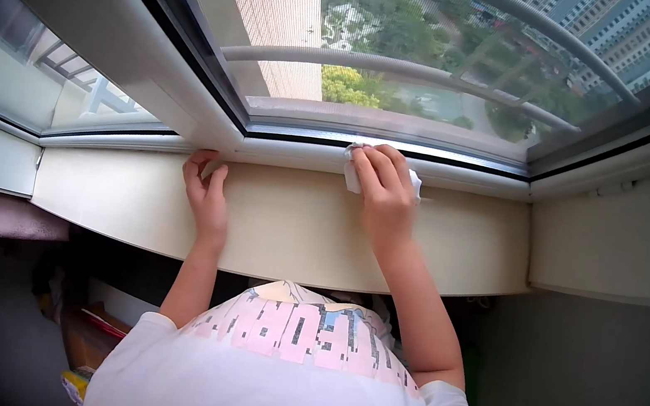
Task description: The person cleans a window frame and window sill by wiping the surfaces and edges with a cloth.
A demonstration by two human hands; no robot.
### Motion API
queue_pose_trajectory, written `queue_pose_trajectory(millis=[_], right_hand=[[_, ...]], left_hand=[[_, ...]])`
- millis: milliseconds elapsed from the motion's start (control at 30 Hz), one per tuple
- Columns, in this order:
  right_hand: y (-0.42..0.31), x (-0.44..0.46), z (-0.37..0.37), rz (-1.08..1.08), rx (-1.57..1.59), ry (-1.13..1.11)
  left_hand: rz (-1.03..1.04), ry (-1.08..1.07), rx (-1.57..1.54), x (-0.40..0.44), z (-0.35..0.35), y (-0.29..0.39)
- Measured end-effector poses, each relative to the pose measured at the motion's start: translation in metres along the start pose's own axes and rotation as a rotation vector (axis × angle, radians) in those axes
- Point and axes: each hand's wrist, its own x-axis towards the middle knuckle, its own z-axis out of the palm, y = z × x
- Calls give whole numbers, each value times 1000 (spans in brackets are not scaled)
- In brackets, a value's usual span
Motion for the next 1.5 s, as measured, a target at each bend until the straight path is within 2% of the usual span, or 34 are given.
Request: queue_pose_trajectory(millis=[200, 433, 633, 800, 1000, 1133, 1233, 1333, 1500], right_hand=[[-41, 12, 40, -152, 90, -4], [10, -4, -7, -34, 20, 47], [-33, 8, 38, -105, 128, -21], [-38, 11, 38, -91, 165, -32], [-72, 22, 80, -235, 178, -5], [-76, 26, 76, -243, 165, 18], [-54, 17, 46, -89, 174, -52], [-33, 11, 35, -95, 107, 9], [-63, 19, 65, -199, 112, 3]], left_hand=[[31, -3, 49, 0, 0, 1], [19, -4, 22, 2, -4, -3], [30, -7, 38, 2, -1, 0], [18, 5, 40, 2, 0, 0], [30, 13, 51, 1, 2, 4], [61, -11, 80, 3, -3, 2], [30, -6, 125, 1, -4, 0], [-29, -1, 63, 1, -2, 3], [51, 3, 71, 0, 0, 2]])
